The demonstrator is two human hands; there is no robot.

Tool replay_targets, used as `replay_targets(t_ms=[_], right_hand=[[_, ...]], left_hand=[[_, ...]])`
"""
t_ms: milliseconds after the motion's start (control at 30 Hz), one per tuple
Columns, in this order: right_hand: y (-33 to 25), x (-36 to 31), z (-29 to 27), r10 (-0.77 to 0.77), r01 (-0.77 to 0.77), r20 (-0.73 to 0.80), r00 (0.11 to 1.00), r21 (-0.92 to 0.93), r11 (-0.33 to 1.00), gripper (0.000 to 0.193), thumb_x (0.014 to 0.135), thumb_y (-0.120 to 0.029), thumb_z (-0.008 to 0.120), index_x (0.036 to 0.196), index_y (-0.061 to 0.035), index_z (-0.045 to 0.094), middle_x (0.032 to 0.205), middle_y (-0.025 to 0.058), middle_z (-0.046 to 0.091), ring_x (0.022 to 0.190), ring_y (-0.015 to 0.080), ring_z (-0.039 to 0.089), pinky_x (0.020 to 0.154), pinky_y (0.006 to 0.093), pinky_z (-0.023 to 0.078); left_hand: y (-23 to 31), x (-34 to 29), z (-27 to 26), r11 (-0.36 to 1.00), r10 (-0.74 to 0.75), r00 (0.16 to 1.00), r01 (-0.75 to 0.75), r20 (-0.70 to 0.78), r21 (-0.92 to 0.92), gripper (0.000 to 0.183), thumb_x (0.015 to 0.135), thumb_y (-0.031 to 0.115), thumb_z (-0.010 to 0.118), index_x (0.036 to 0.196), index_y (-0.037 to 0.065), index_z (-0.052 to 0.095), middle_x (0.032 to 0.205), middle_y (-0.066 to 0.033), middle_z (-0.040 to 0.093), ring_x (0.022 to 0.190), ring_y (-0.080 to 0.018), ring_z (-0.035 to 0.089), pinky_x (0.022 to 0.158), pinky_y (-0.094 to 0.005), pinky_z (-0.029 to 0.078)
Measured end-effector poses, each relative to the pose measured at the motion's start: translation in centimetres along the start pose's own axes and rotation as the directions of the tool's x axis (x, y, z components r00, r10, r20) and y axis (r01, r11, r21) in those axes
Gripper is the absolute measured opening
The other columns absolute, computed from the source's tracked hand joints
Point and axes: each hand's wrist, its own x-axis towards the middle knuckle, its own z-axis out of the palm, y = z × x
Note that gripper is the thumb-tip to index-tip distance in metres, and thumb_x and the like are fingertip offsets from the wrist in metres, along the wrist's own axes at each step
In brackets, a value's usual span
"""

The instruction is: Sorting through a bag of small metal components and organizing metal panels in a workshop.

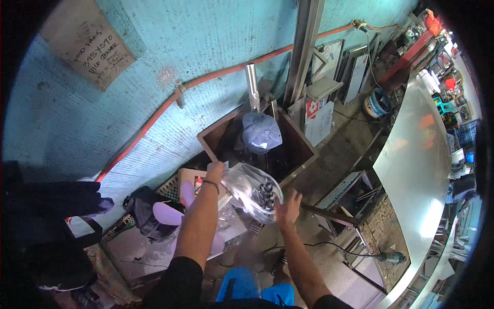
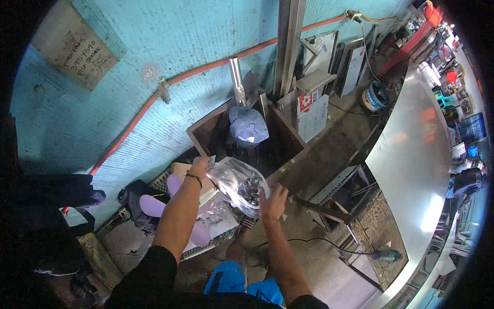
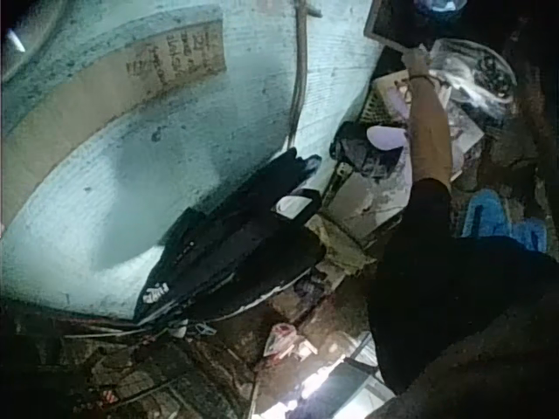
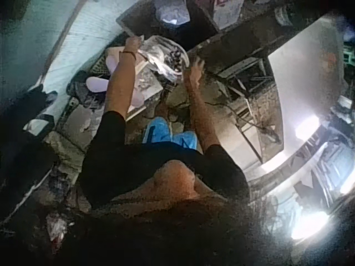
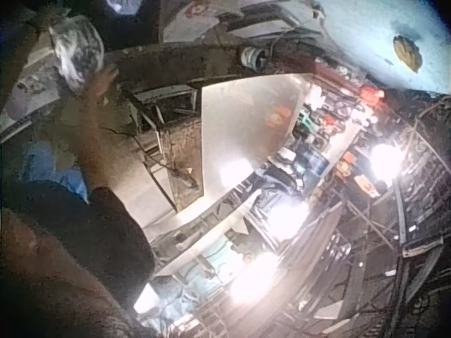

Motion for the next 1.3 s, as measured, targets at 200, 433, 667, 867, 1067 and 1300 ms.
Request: replay_targets(t_ms=[200, 433, 667, 867, 1067, 1300], right_hand=[[1.4, -1.8, 7.6, 0.235, -0.49, 0.542, 0.807, 0.392, 0.779, 0.049, 0.089, -0.028, 0.065, 0.119, 0.0094, 0.055, 0.105, 0.0268, 0.065, 0.099, 0.0348, 0.066, 0.084, 0.0446, 0.05], [-1.9, -1.2, 5.3, 0.155, -0.316, 0.319, 0.935, 0.552, 0.772, 0.043, 0.093, -0.027, 0.06, 0.117, 0.0089, 0.056, 0.091, 0.022, 0.068, 0.089, 0.0342, 0.066, 0.08, 0.0399, 0.049], [-4.0, -0.5, 2.8, 0.135, -0.455, 0.475, 0.869, 0.663, 0.594, 0.041, 0.098, -0.036, 0.056, 0.109, 0.0036, 0.059, 0.077, 0.008, 0.064, 0.062, 0.0144, 0.062, 0.055, 0.03, 0.048], [0.6, -2.4, 0.9, 0.369, -0.444, 0.274, 0.888, 0.72, 0.533, 0.037, 0.098, -0.028, 0.053, 0.112, 0.0062, 0.058, 0.093, 0.0195, 0.065, 0.083, 0.026, 0.064, 0.076, 0.0384, 0.049], [10.4, -9.6, -1.0, 0.61, -0.667, 0.365, 0.703, 0.637, 0.387, 0.043, 0.098, -0.034, 0.052, 0.112, 0.006, 0.06, 0.098, 0.0196, 0.066, 0.095, 0.0264, 0.062, 0.084, 0.0373, 0.046], [16.4, -21.9, -7.9, 0.575, -0.687, 0.532, 0.621, 0.723, 0.072, 0.052, 0.097, -0.044, 0.056, 0.116, 0.0043, 0.061, 0.103, 0.01, 0.066, 0.097, 0.0214, 0.06, 0.087, 0.0375, 0.047]], left_hand=[[-3.2, 9.3, -11.1, 0.611, 0.563, 0.821, -0.488, 0.091, 0.623, 0.017, 0.083, 0.011, 0.068, 0.089, -0.005, 0.067, 0.075, -0.008, 0.063, 0.066, -0.024, 0.064, 0.063, -0.0367, 0.056], [-1.1, 3.8, -7.5, -0.054, 0.5, 0.79, -0.38, 0.355, 0.923, 0.013, 0.086, 0.009, 0.064, 0.088, -0.002, 0.07, 0.072, -0.0071, 0.061, 0.062, -0.0213, 0.06, 0.06, -0.0387, 0.05], [3.8, -0.3, -0.3, 0.92, 0.368, 0.909, -0.387, -0.194, -0.067, 0.013, 0.085, 0.01, 0.061, 0.087, -0.002, 0.065, 0.074, -0.0057, 0.058, 0.062, -0.0181, 0.055, 0.061, -0.0348, 0.047], [5.4, -5.6, 3.0, 0.831, 0.503, 0.86, -0.508, 0.084, 0.229, 0.014, 0.084, 0.017, 0.065, 0.077, 0.005, 0.061, 0.066, -0.0007, 0.051, 0.058, -0.0127, 0.049, 0.053, -0.0305, 0.041], [6.3, -14.8, 5.5, 0.962, 0.017, 0.839, -0.163, 0.544, 0.221, 0.006, 0.086, 0.016, 0.064, 0.086, 0.013, 0.06, 0.075, 0.0029, 0.056, 0.063, -0.0066, 0.054, 0.048, -0.0236, 0.045], [3.5, -24.1, 13.1, 0.627, -0.434, 0.467, -0.458, 0.771, 0.63, 0.019, 0.082, 0.016, 0.071, 0.097, 0.006, 0.064, 0.084, 0.004, 0.059, 0.07, -0.0055, 0.052, 0.058, -0.0197, 0.038]])
